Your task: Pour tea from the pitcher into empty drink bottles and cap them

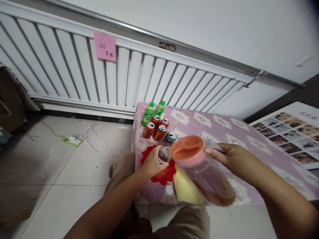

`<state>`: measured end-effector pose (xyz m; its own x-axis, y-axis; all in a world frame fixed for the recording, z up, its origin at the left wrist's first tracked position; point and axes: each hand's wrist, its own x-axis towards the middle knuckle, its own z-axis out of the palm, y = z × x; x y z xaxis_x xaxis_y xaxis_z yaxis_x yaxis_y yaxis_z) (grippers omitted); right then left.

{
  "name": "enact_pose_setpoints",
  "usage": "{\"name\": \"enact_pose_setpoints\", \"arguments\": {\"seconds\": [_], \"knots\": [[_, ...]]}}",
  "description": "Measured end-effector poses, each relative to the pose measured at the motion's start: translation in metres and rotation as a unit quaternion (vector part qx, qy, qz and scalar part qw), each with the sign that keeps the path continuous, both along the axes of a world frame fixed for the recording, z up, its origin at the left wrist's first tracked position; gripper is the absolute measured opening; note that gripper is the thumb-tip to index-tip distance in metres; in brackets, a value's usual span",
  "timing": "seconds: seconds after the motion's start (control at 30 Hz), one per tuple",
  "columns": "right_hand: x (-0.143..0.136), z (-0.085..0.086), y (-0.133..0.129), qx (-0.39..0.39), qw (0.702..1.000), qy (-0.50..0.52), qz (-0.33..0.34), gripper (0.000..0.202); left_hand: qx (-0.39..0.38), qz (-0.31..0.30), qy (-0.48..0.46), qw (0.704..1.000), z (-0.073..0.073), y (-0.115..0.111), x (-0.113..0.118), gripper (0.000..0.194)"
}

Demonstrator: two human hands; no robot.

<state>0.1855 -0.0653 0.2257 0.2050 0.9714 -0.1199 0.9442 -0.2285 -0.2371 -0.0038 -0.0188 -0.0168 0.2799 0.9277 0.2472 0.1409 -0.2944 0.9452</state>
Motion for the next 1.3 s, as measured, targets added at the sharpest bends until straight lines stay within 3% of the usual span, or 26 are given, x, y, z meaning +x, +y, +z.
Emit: {"name": "enact_pose_setpoints", "arguments": {"seconds": [0.9,1.3], "knots": [[0.0025,-0.0011,0.0001,-0.022,1.0,-0.003,0.004,0.058,0.008,-0.001,-0.003,1.0,-0.0036,0.0008,0.0008,0.081],[0.0044,-0.0028,0.0001,0.013,1.0,0.009,0.01,0.055,0.005,0.001,-0.004,1.0,-0.0026,0.0006,0.0002,0.082]]}}
